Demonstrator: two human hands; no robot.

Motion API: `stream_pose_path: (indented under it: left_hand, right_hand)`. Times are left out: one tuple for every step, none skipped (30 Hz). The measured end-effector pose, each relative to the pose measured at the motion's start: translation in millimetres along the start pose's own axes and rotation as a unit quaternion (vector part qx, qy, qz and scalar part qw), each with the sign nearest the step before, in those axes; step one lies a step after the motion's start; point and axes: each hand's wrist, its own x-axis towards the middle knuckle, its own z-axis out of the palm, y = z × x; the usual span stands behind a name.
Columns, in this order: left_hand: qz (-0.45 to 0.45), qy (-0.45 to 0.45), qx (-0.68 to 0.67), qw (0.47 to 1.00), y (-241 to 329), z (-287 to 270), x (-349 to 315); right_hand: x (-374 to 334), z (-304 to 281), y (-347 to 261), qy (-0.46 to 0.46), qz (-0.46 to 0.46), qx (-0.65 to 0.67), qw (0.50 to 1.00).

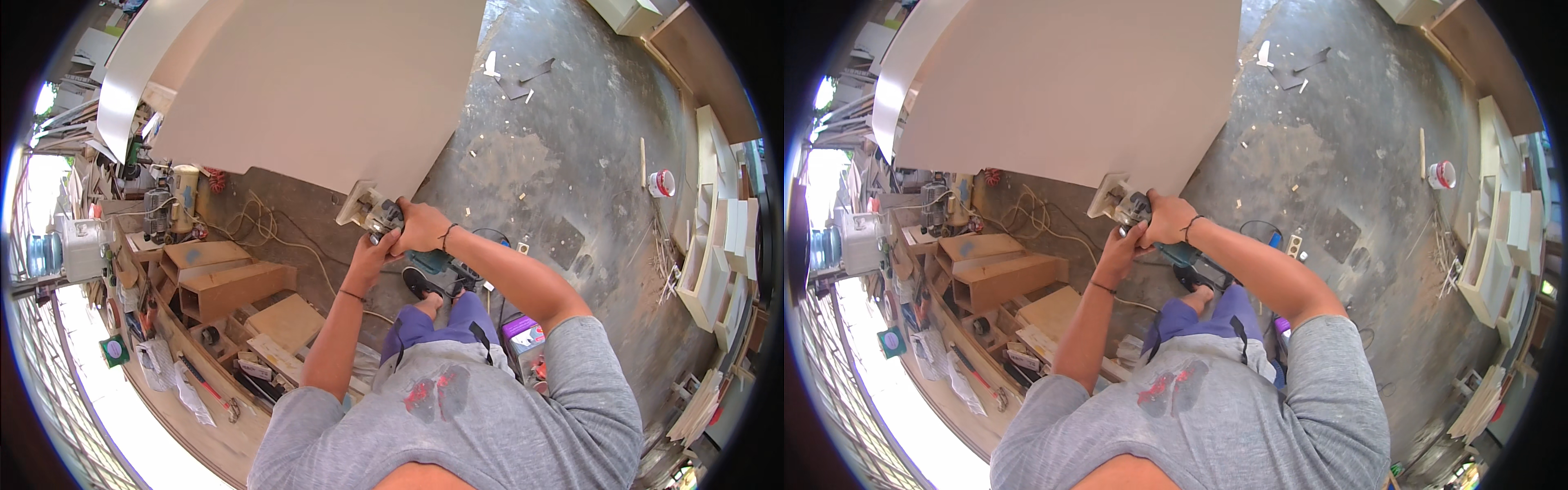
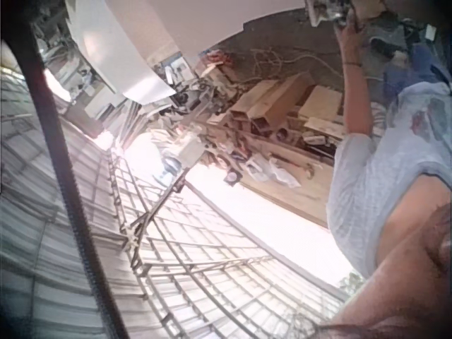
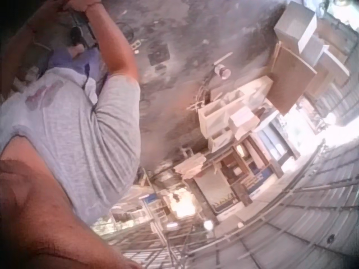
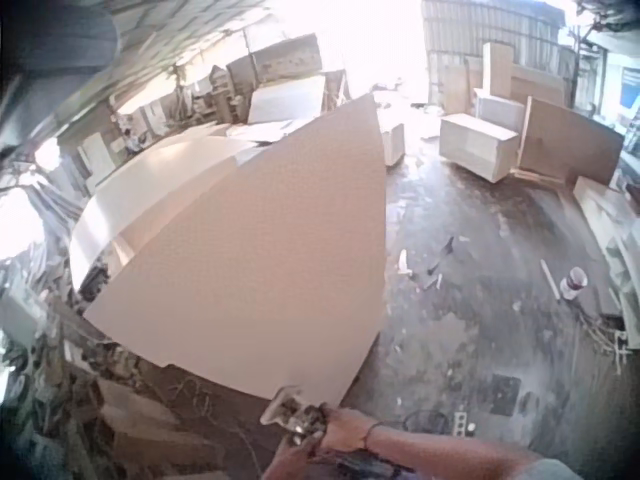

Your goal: The person carries a large board, prepares a handheld router by plugging it into a power strip, and uses the router to finish the edges of a white wooden cabinet unit.

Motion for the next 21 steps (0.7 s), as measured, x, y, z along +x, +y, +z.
stream_pose_path:
  left_hand:
    - [0.001,0.001,0.003,1.0,-3,-2,2]
    - [0.002,0.003,0.006,1.0,-6,-4,3]
    - [0.004,0.005,0.007,1.0,-9,-5,5]
    - [0.003,0.009,0.012,1.0,-12,-6,7]
    - [0.002,0.013,0.017,1.0,-15,-8,9]
    - [0.002,0.016,0.021,1.0,-18,-8,11]
    - [0.002,0.016,0.02,1.0,-20,-9,14]
    - [0.003,0.016,0.02,1.0,-23,-9,16]
    - [0.002,0.016,0.018,1.0,-25,-8,18]
    - [0.001,0.02,0.019,1.0,-26,-8,19]
    - [-0.001,0.025,0.019,1.0,-27,-8,20]
    - [-0.002,0.029,0.021,0.999,-28,-7,21]
    - [0.004,0.027,0.024,0.999,-30,-8,22]
    - [0.002,0.026,0.024,0.999,-31,-8,23]
    - [0.002,0.025,0.022,0.999,-34,-10,25]
    - [0.001,0.024,0.02,1.0,-37,-11,28]
    - [0.0,0.026,0.018,0.999,-40,-12,30]
    - [-0.001,0.028,0.017,0.999,-43,-12,32]
    - [-0.003,0.029,0.015,0.999,-45,-13,34]
    - [-0.001,0.031,0.011,0.999,-48,-14,37]
    - [0.0,0.036,0.005,0.999,-51,-15,39]
  right_hand:
    - [1,2,2,-0.001,-0.001,0.008,1.0]
    - [2,3,4,-0.003,-0.003,0.015,1.0]
    - [4,4,6,-0.004,-0.005,0.021,1.0]
    - [6,6,8,-0.007,-0.006,0.02,1.0]
    - [8,9,11,-0.01,-0.008,0.018,1.0]
    - [10,11,15,-0.013,-0.008,0.016,1.0]
    - [13,13,18,-0.01,-0.009,0.014,1.0]
    - [15,15,21,-0.008,-0.01,0.011,1.0]
    - [16,16,24,-0.007,-0.01,0.008,1.0]
    - [18,18,26,-0.007,-0.011,0.012,1.0]
    - [19,19,28,-0.008,-0.013,0.016,1.0]
    - [20,20,30,-0.007,-0.014,0.02,1.0]
    - [22,23,33,-0.003,-0.016,0.016,1.0]
    - [23,24,36,-0.005,-0.017,0.019,1.0]
    - [25,26,38,-0.007,-0.019,0.022,1.0]
    - [28,28,41,-0.008,-0.021,0.025,0.999]
    - [29,30,44,-0.009,-0.021,0.024,0.999]
    - [32,32,48,-0.009,-0.02,0.024,0.999]
    - [34,35,52,-0.01,-0.02,0.024,0.999]
    - [36,36,55,-0.005,-0.022,0.029,0.999]
    - [37,39,58,-0.003,-0.024,0.035,0.999]
